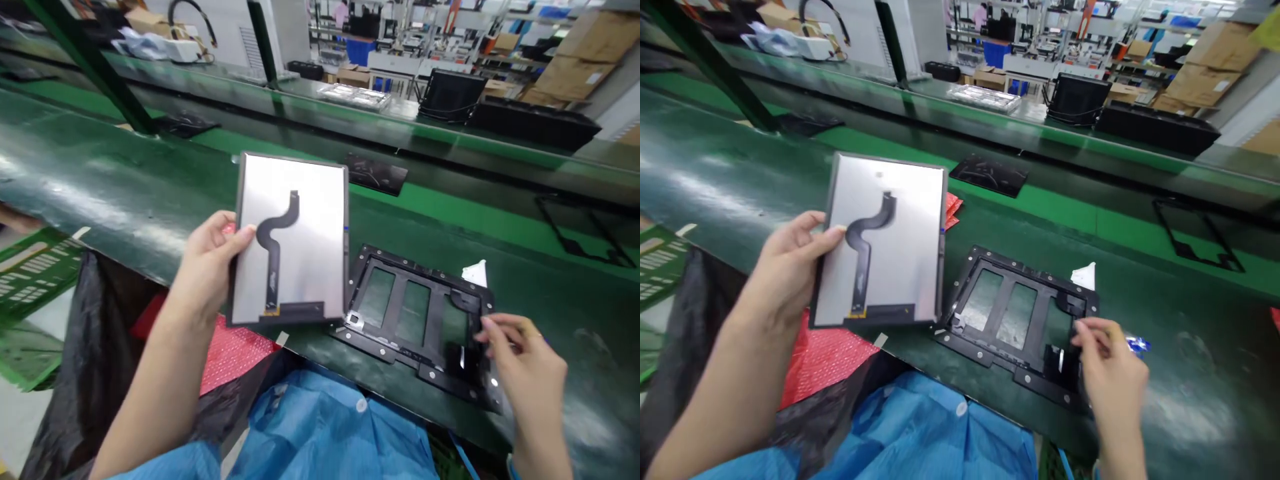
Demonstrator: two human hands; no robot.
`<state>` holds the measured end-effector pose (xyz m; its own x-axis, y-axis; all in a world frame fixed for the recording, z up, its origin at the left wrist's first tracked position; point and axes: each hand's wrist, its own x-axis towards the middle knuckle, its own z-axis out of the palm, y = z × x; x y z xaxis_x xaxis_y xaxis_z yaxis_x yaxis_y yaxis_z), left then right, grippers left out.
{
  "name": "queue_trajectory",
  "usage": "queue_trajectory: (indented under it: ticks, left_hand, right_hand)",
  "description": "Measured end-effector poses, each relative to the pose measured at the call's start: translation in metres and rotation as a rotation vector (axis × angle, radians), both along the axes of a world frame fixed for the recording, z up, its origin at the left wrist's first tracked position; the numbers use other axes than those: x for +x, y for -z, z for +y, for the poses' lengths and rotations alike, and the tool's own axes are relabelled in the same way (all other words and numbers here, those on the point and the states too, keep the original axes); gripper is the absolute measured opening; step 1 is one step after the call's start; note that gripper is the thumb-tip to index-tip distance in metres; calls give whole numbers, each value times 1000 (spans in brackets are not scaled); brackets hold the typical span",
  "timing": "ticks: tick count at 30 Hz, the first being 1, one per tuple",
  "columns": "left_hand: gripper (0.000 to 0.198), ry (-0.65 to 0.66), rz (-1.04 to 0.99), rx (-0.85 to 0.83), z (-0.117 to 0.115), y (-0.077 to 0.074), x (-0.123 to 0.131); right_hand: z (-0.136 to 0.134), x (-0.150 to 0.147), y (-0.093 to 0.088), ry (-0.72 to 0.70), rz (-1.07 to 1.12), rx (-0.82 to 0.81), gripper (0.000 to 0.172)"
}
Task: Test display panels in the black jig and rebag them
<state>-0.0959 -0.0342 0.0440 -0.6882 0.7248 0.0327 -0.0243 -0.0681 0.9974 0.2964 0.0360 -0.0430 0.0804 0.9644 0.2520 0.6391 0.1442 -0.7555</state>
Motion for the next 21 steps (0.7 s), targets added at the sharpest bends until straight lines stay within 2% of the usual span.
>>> queue_trajectory:
  ticks: [2,5,8,12,17,19,21]
  left_hand:
    - [38,121,-177,28,5,10,32]
    - [40,243,-306,-8,12,17,70]
    - [37,328,-325,-31,13,16,91]
    - [35,393,-255,-34,12,13,100]
    - [35,433,-166,-58,12,17,105]
    - [37,424,-146,-83,14,18,105]
    - [37,346,-150,-73,17,16,103]
  right_hand:
    - [-12,-29,-12,-138,96,18,34]
    - [-18,-63,-30,-286,66,138,22]
    - [-13,-75,-41,-267,-8,227,19]
    - [-9,-68,-45,-205,-75,191,12]
    - [-7,-63,-47,-246,-76,-31,8]
    - [-5,-60,-45,-306,30,-122,10]
    - [0,-49,-39,-349,201,-179,16]
